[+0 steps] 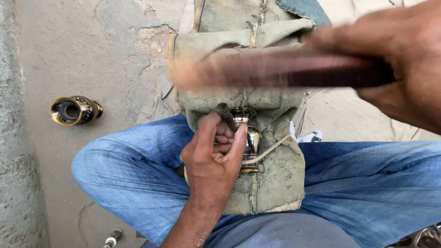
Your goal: The person sits cross-legged on the ground and repeatedly hammers a small brass-colored metal object with a wooden mallet. They hold the object steady with their left hand and strike it with the mallet in their right hand, occasionally rotating the object to work different sides.
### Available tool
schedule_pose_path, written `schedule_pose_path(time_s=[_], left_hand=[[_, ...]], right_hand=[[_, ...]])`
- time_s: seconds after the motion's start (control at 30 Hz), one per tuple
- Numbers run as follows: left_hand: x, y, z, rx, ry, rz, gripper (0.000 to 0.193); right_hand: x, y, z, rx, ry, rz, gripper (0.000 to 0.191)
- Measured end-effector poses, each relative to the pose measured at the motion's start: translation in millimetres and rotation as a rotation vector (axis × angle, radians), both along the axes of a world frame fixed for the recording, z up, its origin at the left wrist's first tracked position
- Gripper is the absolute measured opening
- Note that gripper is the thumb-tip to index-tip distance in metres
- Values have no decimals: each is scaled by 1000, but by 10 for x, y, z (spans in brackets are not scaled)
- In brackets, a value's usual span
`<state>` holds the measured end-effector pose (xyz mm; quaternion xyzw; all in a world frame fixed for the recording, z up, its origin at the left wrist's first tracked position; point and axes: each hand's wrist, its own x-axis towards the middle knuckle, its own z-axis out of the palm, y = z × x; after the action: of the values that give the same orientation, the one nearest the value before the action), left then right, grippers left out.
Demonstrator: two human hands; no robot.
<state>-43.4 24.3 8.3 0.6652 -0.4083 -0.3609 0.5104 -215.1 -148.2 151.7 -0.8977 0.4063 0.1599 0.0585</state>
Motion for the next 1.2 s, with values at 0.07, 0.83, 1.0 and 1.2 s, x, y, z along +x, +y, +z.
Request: schedule_pose_path(time_s=[0.07,0.83,1.0,1.2], left_hand=[[47,-52,14,37,-29,-42,34],[252,-573,256,-78,-284,-771,38],[282,-718,312,-70,-337,-1002,39],[277,-805,328,-112,-357,-1139,39]], right_hand=[[-103,-111,-76,-30,65,111,65],[-1521,1187,-1125,257,-376,-801,45],[-1334,1646,-1283,180,-754,-861,37],[-1228,1763,-1468,20,-711,-820,34]])
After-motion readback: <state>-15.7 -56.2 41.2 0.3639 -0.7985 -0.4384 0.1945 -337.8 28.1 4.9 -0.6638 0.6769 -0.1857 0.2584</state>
